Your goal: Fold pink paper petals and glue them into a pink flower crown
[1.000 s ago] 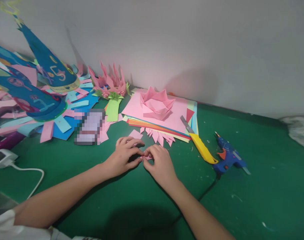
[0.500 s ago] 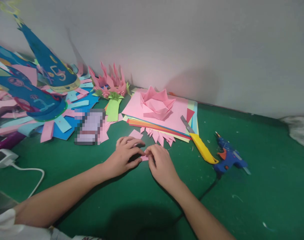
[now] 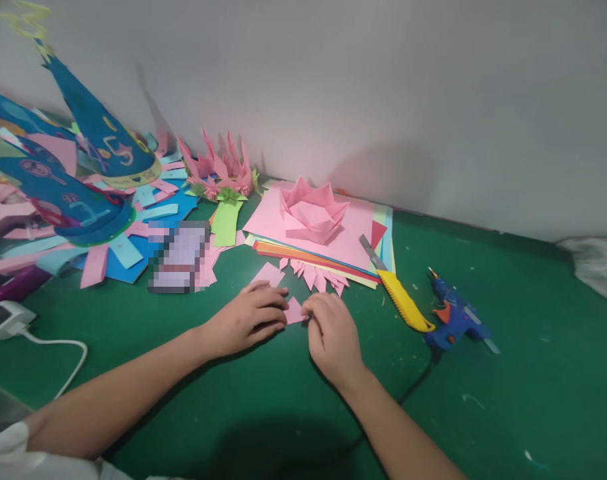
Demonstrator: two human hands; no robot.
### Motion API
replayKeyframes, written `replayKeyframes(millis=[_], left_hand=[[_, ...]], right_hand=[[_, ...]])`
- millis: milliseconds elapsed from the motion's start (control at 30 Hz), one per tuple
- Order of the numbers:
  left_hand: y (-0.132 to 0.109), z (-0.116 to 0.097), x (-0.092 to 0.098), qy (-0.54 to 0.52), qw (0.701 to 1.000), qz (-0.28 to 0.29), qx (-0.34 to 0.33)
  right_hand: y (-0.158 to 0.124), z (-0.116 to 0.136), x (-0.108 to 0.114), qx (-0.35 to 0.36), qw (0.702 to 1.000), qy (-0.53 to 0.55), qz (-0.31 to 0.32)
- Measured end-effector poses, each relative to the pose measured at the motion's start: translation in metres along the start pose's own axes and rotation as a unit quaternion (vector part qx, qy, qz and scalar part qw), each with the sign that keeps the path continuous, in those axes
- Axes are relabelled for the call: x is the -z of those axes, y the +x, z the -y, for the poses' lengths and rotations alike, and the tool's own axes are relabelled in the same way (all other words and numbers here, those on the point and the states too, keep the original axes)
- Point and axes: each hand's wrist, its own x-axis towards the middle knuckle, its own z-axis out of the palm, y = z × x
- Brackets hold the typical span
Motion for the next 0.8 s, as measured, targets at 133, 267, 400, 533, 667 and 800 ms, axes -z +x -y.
replayKeyframes(millis=[133,267,400,533,667,800], left_hand=[[-0.0015,0.0004,0.0051,0.011,0.999,0.008,-0.032],[-0.0016,0.0004,0.0071,0.016,0.997,0.034,-0.062],[-0.0012,0.0014,0.0046,0.024,0.997,0.046,-0.062],[-0.0025,0.0007,0.0023,0.075,0.995,0.034,-0.056],[-0.0061,-0.0026,0.0013,0.108,0.993,0.027,-0.049],[-0.0081,-0.0066,-0.0013,0.115,0.991,0.029,-0.055]], right_hand=[[0.0006,-0.0028,0.0024,-0.006,1.0,0.006,-0.023],[-0.0004,-0.0054,0.0014,-0.029,0.999,0.012,-0.036],[-0.0017,-0.0061,0.0002,-0.054,0.997,0.015,-0.044],[-0.0012,-0.0073,-0.0012,-0.033,0.998,-0.014,-0.042],[0.0,-0.0089,-0.0029,-0.011,0.999,-0.034,-0.027],[0.0002,-0.0085,-0.0034,-0.003,0.999,-0.047,-0.005]])
